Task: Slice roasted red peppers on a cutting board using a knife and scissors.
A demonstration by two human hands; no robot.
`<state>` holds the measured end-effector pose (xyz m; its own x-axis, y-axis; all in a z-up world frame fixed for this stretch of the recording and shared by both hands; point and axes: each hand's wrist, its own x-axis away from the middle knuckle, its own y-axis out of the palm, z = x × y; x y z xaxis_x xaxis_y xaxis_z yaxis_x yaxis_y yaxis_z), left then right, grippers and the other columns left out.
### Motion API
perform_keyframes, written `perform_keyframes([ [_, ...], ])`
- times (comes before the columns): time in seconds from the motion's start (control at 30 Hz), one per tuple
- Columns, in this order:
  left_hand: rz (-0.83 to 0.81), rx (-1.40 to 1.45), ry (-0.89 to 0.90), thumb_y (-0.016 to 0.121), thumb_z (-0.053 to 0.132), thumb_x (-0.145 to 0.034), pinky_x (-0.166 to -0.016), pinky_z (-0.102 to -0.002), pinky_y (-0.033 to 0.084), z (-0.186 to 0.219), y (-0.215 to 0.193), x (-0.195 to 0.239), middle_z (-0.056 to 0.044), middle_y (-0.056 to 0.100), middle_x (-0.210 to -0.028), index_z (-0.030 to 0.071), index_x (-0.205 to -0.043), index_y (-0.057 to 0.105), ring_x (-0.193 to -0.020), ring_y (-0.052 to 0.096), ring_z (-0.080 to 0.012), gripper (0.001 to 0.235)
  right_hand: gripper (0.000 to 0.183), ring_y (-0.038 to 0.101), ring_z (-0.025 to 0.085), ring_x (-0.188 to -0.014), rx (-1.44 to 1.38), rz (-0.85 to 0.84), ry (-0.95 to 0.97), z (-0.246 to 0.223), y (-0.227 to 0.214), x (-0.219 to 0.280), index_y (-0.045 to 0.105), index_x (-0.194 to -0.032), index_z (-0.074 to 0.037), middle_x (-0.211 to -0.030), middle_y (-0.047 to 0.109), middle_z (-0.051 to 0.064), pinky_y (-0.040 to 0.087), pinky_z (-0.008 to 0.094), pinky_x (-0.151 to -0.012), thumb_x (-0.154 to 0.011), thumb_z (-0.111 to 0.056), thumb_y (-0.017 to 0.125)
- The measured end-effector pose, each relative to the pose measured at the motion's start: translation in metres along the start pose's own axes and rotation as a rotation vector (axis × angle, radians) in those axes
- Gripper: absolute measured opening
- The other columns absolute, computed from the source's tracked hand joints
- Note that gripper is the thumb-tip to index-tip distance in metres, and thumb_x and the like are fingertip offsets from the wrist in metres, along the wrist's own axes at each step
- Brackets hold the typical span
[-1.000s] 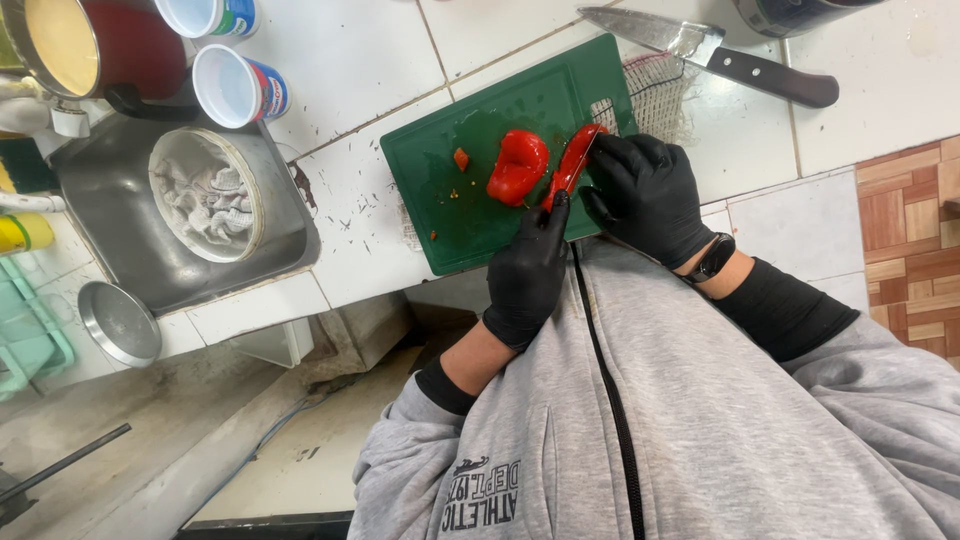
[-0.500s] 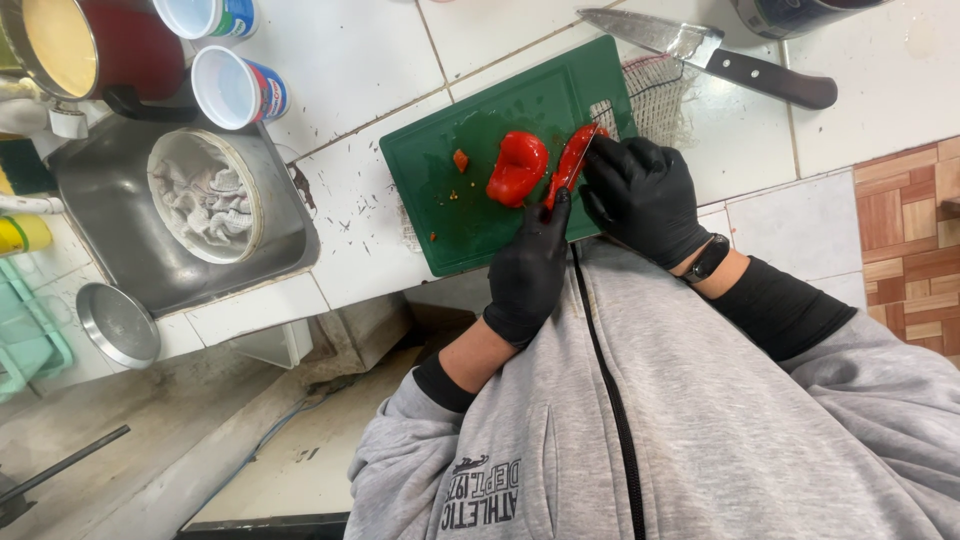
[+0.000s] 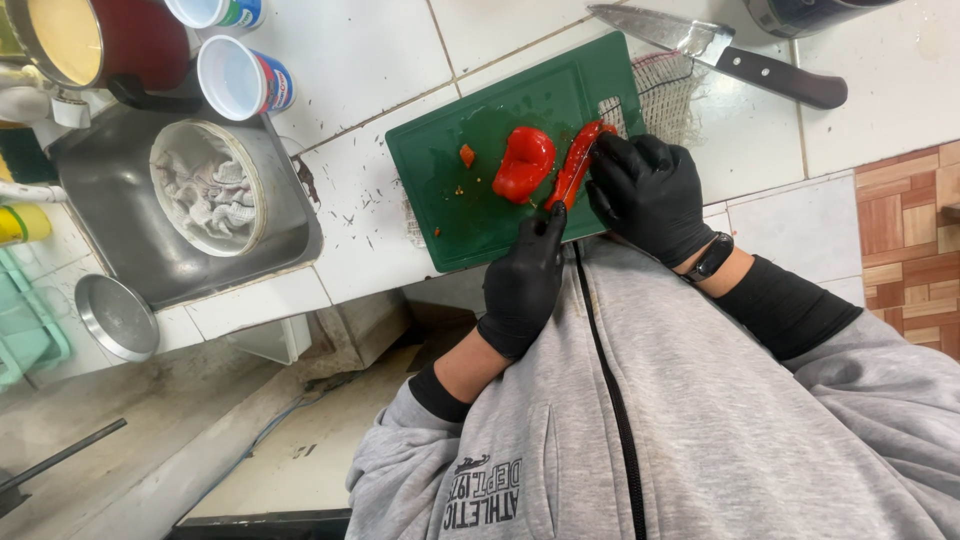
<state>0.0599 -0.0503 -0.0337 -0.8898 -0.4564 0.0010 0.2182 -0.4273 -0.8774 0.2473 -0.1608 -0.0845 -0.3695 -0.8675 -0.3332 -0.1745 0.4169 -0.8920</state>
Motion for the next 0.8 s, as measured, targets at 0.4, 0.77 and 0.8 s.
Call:
perform_keyframes([
  [0.4, -0.028, -0.017, -0.04, 0.072, 0.006, -0.085, -0.061, -0.037, 0.056, 0.004, -0.007, 0.011, -0.012, 0.065, -0.122, 0.012, -0.14, 0.064, -0.077, 0.071, -0.0281, 0.056, 0.04, 0.058, 0.026, -0.122, 0.013, -0.006, -0.011, 0.0, 0.002, 0.001, 0.071, -0.128, -0.013, -0.143, 0.062, 0.003, 0.049, 0.039, -0.091, -0.091, -0.027, 0.077],
  [0.77, -0.094, -0.027, -0.099, 0.072, 0.008, -0.083, -0.058, -0.037, 0.056, 0.012, -0.012, 0.017, -0.016, 0.062, -0.135, 0.01, -0.144, 0.06, -0.066, 0.07, -0.0281, 0.063, 0.042, 0.055, 0.025, -0.122, 0.051, -0.04, -0.024, -0.003, -0.002, -0.003, 0.072, -0.129, -0.014, -0.144, 0.06, 0.003, 0.047, 0.039, -0.092, -0.093, -0.034, 0.078],
  [0.8, -0.086, -0.025, -0.101, 0.072, 0.009, -0.083, -0.059, -0.037, 0.057, 0.013, -0.012, 0.018, -0.015, 0.062, -0.136, 0.011, -0.145, 0.059, -0.066, 0.071, -0.0276, 0.063, 0.044, 0.054, 0.027, -0.121, 0.044, -0.047, -0.018, -0.004, -0.005, -0.005, 0.071, -0.127, -0.012, -0.143, 0.06, 0.005, 0.047, 0.04, -0.091, -0.092, -0.039, 0.079],
])
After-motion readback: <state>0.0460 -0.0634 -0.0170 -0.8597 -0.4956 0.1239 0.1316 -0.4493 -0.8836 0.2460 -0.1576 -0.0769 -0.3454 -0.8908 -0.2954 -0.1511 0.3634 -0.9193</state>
